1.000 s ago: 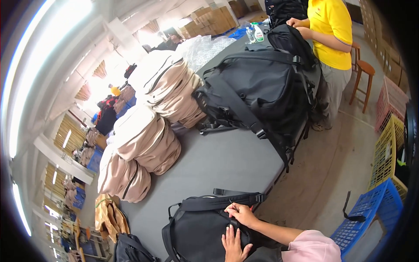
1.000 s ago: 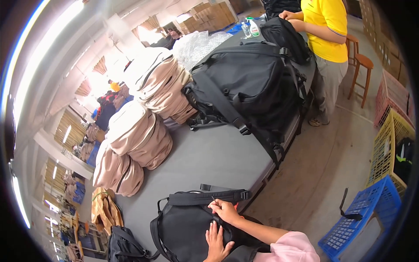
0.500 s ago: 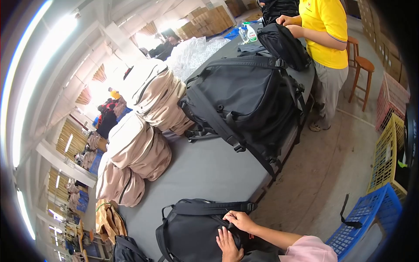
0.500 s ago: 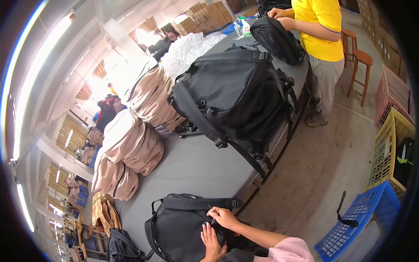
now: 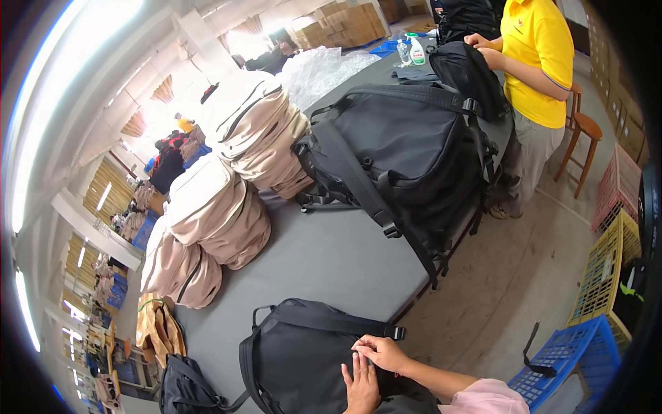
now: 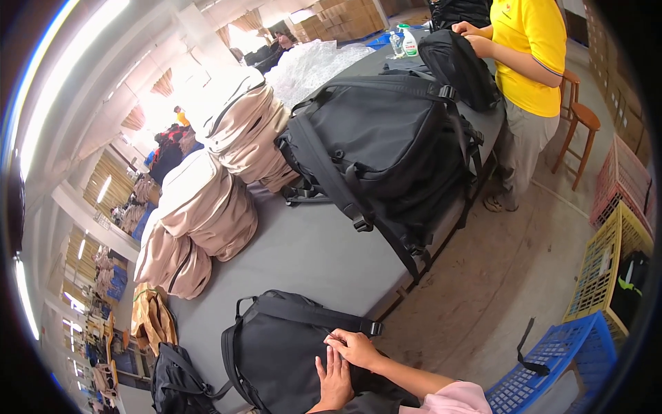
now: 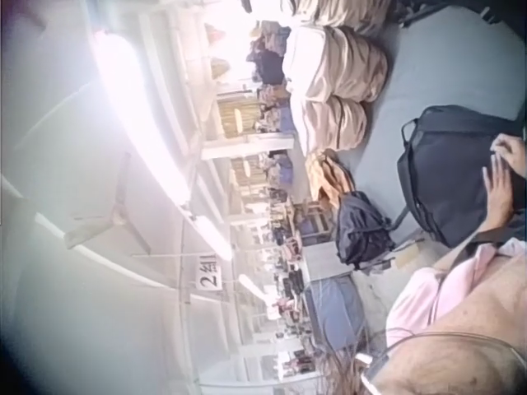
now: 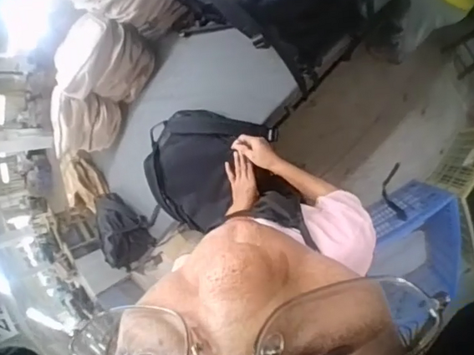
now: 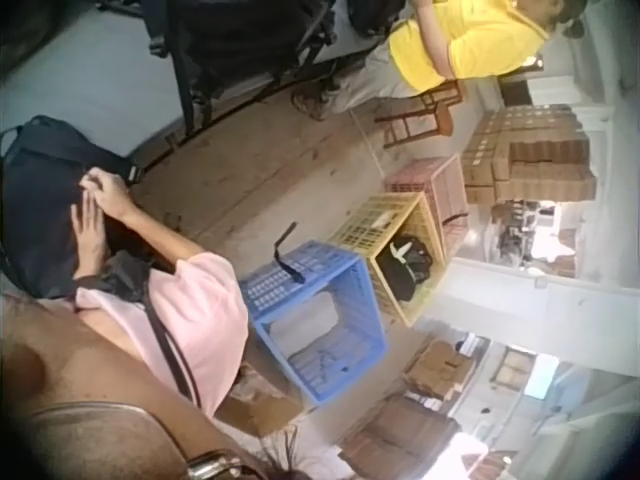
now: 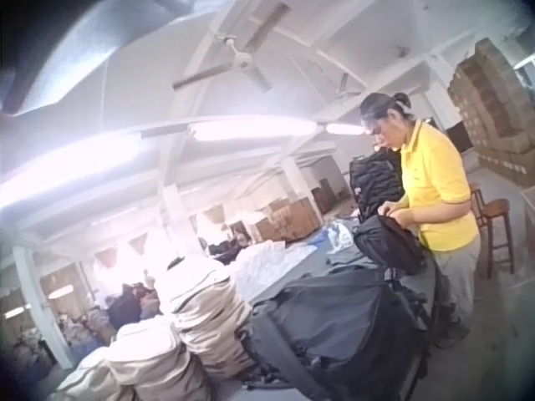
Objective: Trim excess threads and inspect components of a black backpack using small snips.
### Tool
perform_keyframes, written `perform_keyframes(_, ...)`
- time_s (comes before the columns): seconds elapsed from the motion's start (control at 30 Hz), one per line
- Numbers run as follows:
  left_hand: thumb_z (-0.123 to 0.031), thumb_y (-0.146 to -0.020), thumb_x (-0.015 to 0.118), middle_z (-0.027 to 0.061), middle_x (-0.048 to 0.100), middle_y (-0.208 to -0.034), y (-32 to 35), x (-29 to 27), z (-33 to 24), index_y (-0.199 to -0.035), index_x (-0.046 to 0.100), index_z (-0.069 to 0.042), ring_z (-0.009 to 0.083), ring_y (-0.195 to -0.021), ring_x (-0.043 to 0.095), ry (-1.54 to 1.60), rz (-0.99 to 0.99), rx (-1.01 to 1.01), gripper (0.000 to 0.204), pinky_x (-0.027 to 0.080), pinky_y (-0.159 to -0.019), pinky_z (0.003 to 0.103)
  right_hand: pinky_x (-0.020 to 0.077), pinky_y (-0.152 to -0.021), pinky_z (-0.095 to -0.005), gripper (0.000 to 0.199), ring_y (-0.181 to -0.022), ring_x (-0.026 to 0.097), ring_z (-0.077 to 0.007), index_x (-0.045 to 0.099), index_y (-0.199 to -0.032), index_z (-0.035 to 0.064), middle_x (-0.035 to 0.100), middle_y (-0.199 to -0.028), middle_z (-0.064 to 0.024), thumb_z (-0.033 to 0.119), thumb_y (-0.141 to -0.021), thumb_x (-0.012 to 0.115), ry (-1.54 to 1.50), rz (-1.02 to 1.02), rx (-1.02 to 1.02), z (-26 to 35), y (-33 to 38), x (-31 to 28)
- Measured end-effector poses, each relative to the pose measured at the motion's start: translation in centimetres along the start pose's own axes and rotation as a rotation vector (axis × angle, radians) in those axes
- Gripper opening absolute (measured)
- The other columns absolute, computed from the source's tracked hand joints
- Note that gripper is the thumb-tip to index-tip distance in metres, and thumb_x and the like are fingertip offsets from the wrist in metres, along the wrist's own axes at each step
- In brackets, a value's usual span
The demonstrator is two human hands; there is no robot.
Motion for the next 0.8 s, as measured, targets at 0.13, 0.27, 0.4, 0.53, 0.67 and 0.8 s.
perform_keyframes(0.13,-0.015,-0.071,0.056,0.0289,0.030,-0.143,-0.1,0.0,0.1,-0.123,0.048,0.007,0.0389,-0.139,0.020,-0.006,0.018,0.020,0.057,0.007,-0.109,0.061,0.0481,-0.072,-0.0238,0.018,-0.077,0.060,-0.0075,0.064,-0.097,0.0011,0.068,-0.088,-0.0030,0.017,-0.091,0.057,0.033,-0.032,0.078,-0.7,0.1,-0.7)
perform_keyframes(0.27,-0.014,-0.070,0.057,0.0282,0.028,-0.144,0.0,-0.3,0.4,-0.126,0.046,0.007,0.0392,-0.139,0.019,-0.030,0.005,0.033,0.061,0.009,-0.111,0.058,0.0472,-0.070,-0.0238,0.020,-0.074,0.058,-0.0068,0.064,-0.096,0.0012,0.067,-0.084,-0.0025,0.019,-0.091,0.057,0.167,-0.039,0.112,-0.8,-0.1,-0.9)
perform_keyframes(0.4,-0.013,-0.067,0.060,0.0286,0.029,-0.144,0.0,0.1,0.5,-0.126,0.046,0.008,0.0395,-0.139,0.020,0.050,0.011,0.055,0.064,0.010,-0.111,0.055,0.0496,-0.067,-0.0299,0.025,-0.073,0.065,-0.0161,0.063,-0.095,0.0034,0.069,-0.083,-0.0076,0.026,-0.090,0.057,0.182,-0.047,0.043,-1.0,-0.2,-0.8)
perform_keyframes(0.53,-0.013,-0.066,0.060,0.0290,0.028,-0.144,0.2,0.9,0.7,-0.126,0.045,0.008,0.0401,-0.139,0.020,0.132,-0.036,0.045,0.066,0.011,-0.112,0.055,0.0500,-0.068,-0.0297,0.024,-0.076,0.066,-0.0167,0.063,-0.096,0.0031,0.069,-0.085,-0.0077,0.025,-0.090,0.056,0.174,-0.015,0.073,-0.9,-0.2,-0.1)
perform_keyframes(0.67,-0.013,-0.066,0.060,0.0294,0.027,-0.144,0.2,0.8,0.8,-0.127,0.045,0.008,0.0408,-0.139,0.019,0.135,-0.044,0.048,0.066,0.012,-0.111,0.055,0.0505,-0.071,-0.0296,0.023,-0.080,0.067,-0.0176,0.063,-0.096,0.0028,0.070,-0.090,-0.0083,0.024,-0.090,0.056,0.159,-0.028,0.063,-0.9,-0.2,-0.2)
perform_keyframes(0.8,-0.012,-0.066,0.060,0.0301,0.027,-0.144,0.3,0.9,0.8,-0.127,0.044,0.009,0.0414,-0.138,0.019,0.149,-0.026,0.046,0.066,0.012,-0.111,0.056,0.0506,-0.072,-0.0301,0.023,-0.081,0.067,-0.0185,0.063,-0.096,0.0023,0.070,-0.092,-0.0090,0.024,-0.090,0.055,0.186,-0.028,0.065,-0.7,-0.2,-0.1)
Point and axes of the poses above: each hand's wrist, its own y-axis away from the middle knuckle, its own x-axis out of the palm, z = x × y, the point moved 1 cm from there along -y, towards the middle knuckle
